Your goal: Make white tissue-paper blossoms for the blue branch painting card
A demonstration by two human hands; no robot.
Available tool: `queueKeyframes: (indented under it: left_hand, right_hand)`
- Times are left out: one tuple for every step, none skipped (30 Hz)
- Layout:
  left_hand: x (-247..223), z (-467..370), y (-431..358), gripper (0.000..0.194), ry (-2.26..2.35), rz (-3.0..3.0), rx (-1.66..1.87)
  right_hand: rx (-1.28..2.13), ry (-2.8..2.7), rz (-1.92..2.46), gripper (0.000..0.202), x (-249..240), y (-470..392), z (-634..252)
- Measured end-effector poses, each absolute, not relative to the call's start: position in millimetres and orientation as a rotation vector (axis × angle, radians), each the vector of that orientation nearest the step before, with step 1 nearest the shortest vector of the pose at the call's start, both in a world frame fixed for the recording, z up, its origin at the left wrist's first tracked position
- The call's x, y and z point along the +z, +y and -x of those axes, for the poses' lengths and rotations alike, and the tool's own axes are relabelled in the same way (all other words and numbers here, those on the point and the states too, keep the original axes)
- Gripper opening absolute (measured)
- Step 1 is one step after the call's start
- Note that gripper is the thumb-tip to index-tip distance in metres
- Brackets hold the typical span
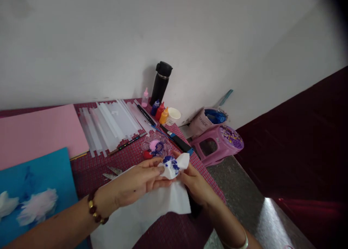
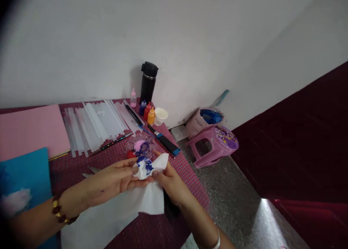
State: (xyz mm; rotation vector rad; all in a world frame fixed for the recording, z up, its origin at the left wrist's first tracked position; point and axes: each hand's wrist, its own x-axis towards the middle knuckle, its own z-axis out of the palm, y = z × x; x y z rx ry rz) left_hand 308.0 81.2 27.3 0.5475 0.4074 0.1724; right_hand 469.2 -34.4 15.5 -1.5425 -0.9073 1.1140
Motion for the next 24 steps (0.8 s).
queueKeyframes:
  left_hand:
    - [27.1,-306.9,81.4,0.021,0.434,-0.512,0.163]
    - [27.5,-305.9,80.8,0.022,0.458,-0.477,0.162]
    - [28.3,-305.1,79.5,0.022,0.473,-0.447,0.167]
    - [29.4,-304.5,77.2,0.022,0.476,-0.424,0.174]
    - [30.3,-304.1,74.0,0.021,0.472,-0.408,0.186]
    - [31.0,-303.9,69.9,0.021,0.462,-0.397,0.195]
    - [31.2,-303.7,65.2,0.021,0.449,-0.395,0.195]
    - [30.9,-303.4,60.3,0.021,0.438,-0.399,0.186]
    - [30.1,-302.8,55.6,0.021,0.424,-0.405,0.170]
    - [29.1,-301.6,51.7,0.021,0.408,-0.411,0.145]
    - [28.0,-299.7,49.3,0.020,0.394,-0.418,0.118]
    - [27.1,-297.0,48.9,0.019,0.375,-0.427,0.083]
    - [26.5,-293.7,51.1,0.019,0.363,-0.445,0.037]
    - [26.0,-289.8,56.0,0.019,0.363,-0.478,-0.009]
    - [25.8,-285.5,63.6,0.019,0.379,-0.527,-0.038]
    - [25.4,-281.3,73.7,0.019,0.417,-0.591,-0.044]
    - [24.8,-277.6,85.5,0.019,0.480,-0.660,0.004]
    - [23.6,-274.7,98.2,0.019,0.548,-0.715,0.098]
    - [21.9,-272.9,111.0,0.018,0.634,-0.751,0.214]
    - [19.7,-272.4,122.9,0.017,0.725,-0.781,0.329]
    - [16.9,-273.1,133.0,0.016,0.809,-0.803,0.421]
    - [14.0,-275.0,140.8,0.015,0.866,-0.822,0.496]
    - [11.1,-277.8,146.0,0.014,0.894,-0.838,0.554]
    - [8.6,-281.4,148.7,0.014,0.897,-0.845,0.592]
  right_hand:
    - [0.882,-1.015,1.632,0.058,18.5,-36.9,-472.6]
    - [0.615,-1.117,1.708,0.058,22.6,-40.1,-475.7]
    - [0.369,-1.209,1.761,0.057,27.3,-43.9,-478.2]
    - [0.219,-1.309,1.782,0.056,31.9,-47.8,-479.8]
    - [0.195,-1.420,1.792,0.056,35.6,-51.5,-480.1]
    - [0.269,-1.540,1.788,0.060,37.9,-54.5,-479.1]
    - [0.388,-1.635,1.773,0.065,38.2,-56.9,-476.9]
    - [0.520,-1.688,1.753,0.069,36.5,-58.4,-473.8]
    - [0.648,-1.691,1.724,0.069,32.9,-59.4,-469.9]
    - [0.780,-1.642,1.690,0.064,28.0,-59.9,-465.8]
    - [0.918,-1.548,1.651,0.054,22.4,-60.3,-461.9]
    - [1.050,-1.424,1.606,0.043,16.9,-60.6,-458.7]
    - [1.164,-1.288,1.569,0.033,12.4,-60.8,-456.7]
    - [1.240,-1.163,1.551,0.028,9.2,-60.8,-456.3]
    - [1.266,-1.070,1.560,0.026,7.8,-60.3,-457.7]
    - [1.239,-1.024,1.599,0.026,8.0,-59.2,-461.1]
    - [1.172,-1.027,1.655,0.027,9.6,-57.2,-466.1]
    - [1.080,-1.075,1.716,0.028,12.1,-54.1,-472.5]
    - [0.969,-1.148,1.777,0.027,15.0,-50.0,-479.4]
    - [0.854,-1.230,1.833,0.025,17.7,-44.7,-486.3]
    - [0.746,-1.303,1.886,0.020,19.8,-38.4,-492.5]
    - [0.652,-1.373,1.926,0.015,21.2,-31.0,-497.4]
    - [0.569,-1.441,1.941,0.011,21.7,-22.8,-500.7]
    - [0.495,-1.511,1.929,0.007,21.3,-13.9,-502.3]
